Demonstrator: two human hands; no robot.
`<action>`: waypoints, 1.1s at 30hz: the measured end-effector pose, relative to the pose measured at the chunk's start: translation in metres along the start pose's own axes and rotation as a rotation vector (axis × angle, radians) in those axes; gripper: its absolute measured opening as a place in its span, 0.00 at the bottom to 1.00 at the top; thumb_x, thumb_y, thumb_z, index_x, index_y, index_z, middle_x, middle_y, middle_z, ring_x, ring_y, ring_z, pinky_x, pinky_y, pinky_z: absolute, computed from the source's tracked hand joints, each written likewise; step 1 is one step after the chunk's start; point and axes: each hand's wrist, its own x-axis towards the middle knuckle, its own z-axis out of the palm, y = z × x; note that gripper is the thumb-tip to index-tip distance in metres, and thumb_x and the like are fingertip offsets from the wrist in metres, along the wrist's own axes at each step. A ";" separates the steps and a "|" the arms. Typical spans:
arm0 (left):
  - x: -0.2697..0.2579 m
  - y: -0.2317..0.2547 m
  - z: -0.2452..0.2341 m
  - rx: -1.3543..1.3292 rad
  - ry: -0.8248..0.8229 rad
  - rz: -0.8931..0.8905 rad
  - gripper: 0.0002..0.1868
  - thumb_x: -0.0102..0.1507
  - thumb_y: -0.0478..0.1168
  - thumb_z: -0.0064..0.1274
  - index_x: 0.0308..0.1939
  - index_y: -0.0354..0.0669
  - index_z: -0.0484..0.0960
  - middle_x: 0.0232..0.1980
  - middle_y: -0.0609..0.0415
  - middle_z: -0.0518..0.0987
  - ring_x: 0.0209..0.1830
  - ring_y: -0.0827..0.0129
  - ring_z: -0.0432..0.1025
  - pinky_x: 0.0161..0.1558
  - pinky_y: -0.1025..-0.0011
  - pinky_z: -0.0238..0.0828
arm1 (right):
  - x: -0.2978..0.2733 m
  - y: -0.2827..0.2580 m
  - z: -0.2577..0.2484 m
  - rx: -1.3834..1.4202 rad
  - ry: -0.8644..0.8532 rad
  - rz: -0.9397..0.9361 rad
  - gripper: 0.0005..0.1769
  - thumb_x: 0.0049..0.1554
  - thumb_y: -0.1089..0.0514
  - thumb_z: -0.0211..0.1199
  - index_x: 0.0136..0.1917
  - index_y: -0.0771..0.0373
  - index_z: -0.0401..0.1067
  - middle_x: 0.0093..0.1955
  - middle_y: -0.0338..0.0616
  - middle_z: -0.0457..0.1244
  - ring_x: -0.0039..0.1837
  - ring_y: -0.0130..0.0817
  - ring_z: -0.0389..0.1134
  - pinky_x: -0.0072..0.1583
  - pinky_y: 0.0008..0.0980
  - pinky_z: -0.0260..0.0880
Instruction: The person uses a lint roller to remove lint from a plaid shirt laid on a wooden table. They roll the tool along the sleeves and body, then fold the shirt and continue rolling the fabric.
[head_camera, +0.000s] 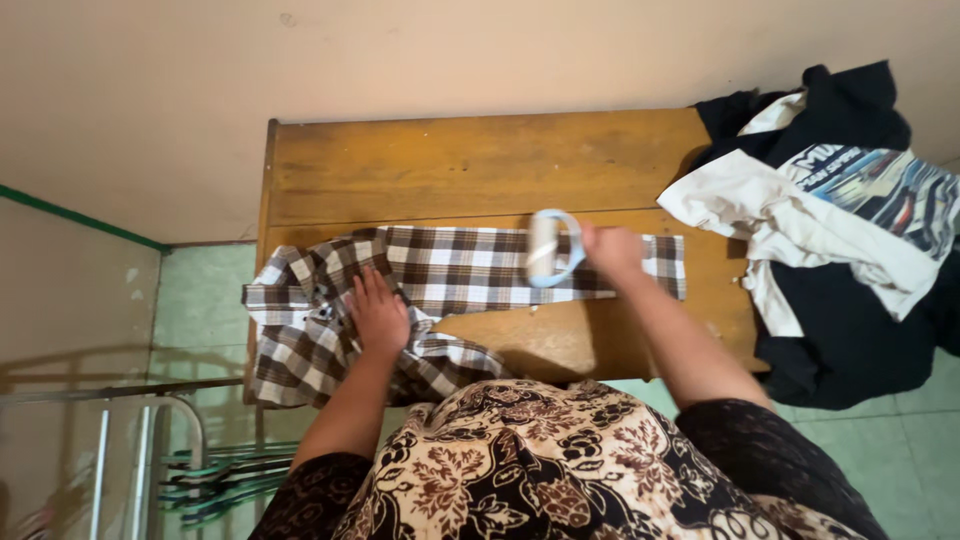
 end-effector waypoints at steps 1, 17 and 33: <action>0.001 -0.001 -0.001 0.039 -0.020 0.009 0.38 0.67 0.49 0.39 0.78 0.32 0.54 0.84 0.42 0.46 0.84 0.46 0.40 0.77 0.41 0.33 | -0.006 -0.035 0.010 0.044 0.071 -0.154 0.37 0.63 0.33 0.42 0.36 0.60 0.81 0.37 0.58 0.69 0.43 0.60 0.72 0.49 0.57 0.71; 0.007 -0.002 -0.017 0.035 -0.223 -0.001 0.38 0.70 0.49 0.28 0.79 0.29 0.43 0.84 0.42 0.33 0.83 0.45 0.26 0.76 0.43 0.19 | -0.062 -0.232 0.063 -0.020 -0.091 -0.384 0.33 0.66 0.36 0.41 0.37 0.52 0.80 0.36 0.52 0.70 0.41 0.55 0.72 0.45 0.53 0.73; 0.007 0.000 -0.019 0.171 -0.209 0.015 0.38 0.70 0.50 0.28 0.79 0.32 0.45 0.85 0.42 0.37 0.83 0.44 0.33 0.77 0.43 0.27 | -0.043 -0.088 0.027 -0.082 -0.078 -0.236 0.36 0.67 0.35 0.39 0.38 0.53 0.81 0.37 0.54 0.70 0.43 0.56 0.72 0.48 0.53 0.73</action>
